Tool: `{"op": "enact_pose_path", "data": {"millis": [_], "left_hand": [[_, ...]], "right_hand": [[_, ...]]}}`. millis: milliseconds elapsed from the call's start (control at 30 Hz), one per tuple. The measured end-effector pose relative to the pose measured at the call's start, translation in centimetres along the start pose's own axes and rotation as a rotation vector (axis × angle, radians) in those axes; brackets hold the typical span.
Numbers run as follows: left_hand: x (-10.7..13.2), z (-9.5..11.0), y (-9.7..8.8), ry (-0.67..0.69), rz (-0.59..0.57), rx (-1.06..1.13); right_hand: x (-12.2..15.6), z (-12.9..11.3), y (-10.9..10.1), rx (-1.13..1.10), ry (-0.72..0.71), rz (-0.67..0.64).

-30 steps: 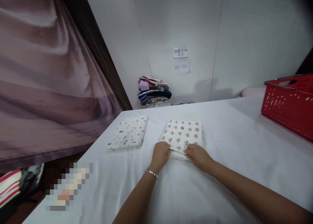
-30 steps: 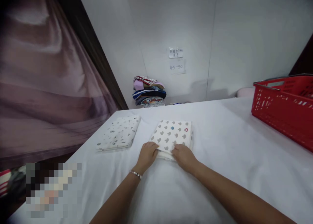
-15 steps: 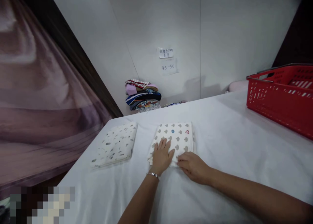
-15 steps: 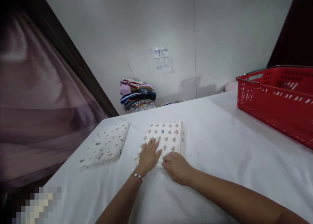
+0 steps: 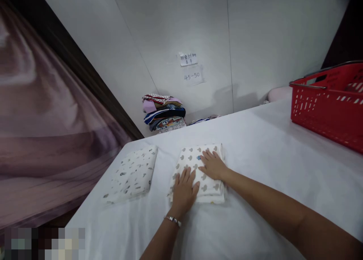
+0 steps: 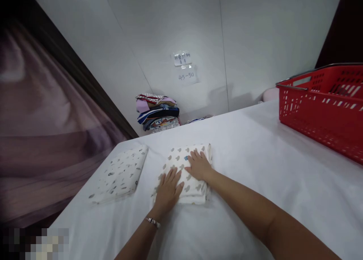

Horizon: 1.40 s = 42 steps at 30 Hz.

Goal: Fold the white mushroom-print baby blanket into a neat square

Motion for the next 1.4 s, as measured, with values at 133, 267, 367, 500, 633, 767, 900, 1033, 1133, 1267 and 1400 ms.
{"op": "enact_pose_path", "data": {"millis": [133,267,367,500,633,767,900,1033,1133,1267,1400], "left_hand": [[0.3,0.1,-0.4,-0.036,0.012,0.027],[1.4,-0.5,-0.6,-0.280,0.056,0.077],[2.8,-1.3,-0.1,-0.506,0.072,0.149],[3.2,-2.5,0.9,-0.531,0.042,0.222],[1.7,-4.6,0.5,-0.304,-0.040,0.205],[-0.4,-5.9,-1.1,-0.168,-0.118,0.164],[-0.7,-2.7,-3.2,-0.141,-0.048,0.190],[1.8,3.7,-3.9,0.002,-0.012,0.325],[3.9,6.7,-3.4,0.094,-0.012,0.323],[5.2,6.5,-2.4,0.072,-0.004,0.295],[5.5,5.8,-1.8,0.063,0.012,0.309]], "right_hand": [[0.2,0.2,-1.5,-0.058,-0.028,-0.040],[-1.3,2.9,-4.9,-0.087,0.077,-0.003],[-3.4,6.0,-5.7,-0.124,0.168,-0.080],[-4.7,9.2,-5.6,-0.207,0.220,-0.201],[-1.8,11.4,-5.2,-0.321,0.248,-0.299],[4.3,12.6,-3.2,-0.658,0.323,-0.455],[8.9,12.1,-2.0,-0.883,0.418,-0.403],[10.3,11.4,-2.1,-0.842,0.414,-0.238],[10.8,11.2,-1.9,-0.907,0.383,-0.158],[12.0,11.0,-1.7,-0.972,0.306,0.031],[13.9,10.2,-0.7,-0.931,0.215,0.176]]}}
Point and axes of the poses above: each hand's wrist, its own x-axis away from the middle knuckle, its own y-axis out of the palm, z = x × y, the point moved 6 cm from there along -x, towards the middle knuckle, and after that the axes turned 15 degrees about -z, right-handed, at the moved point
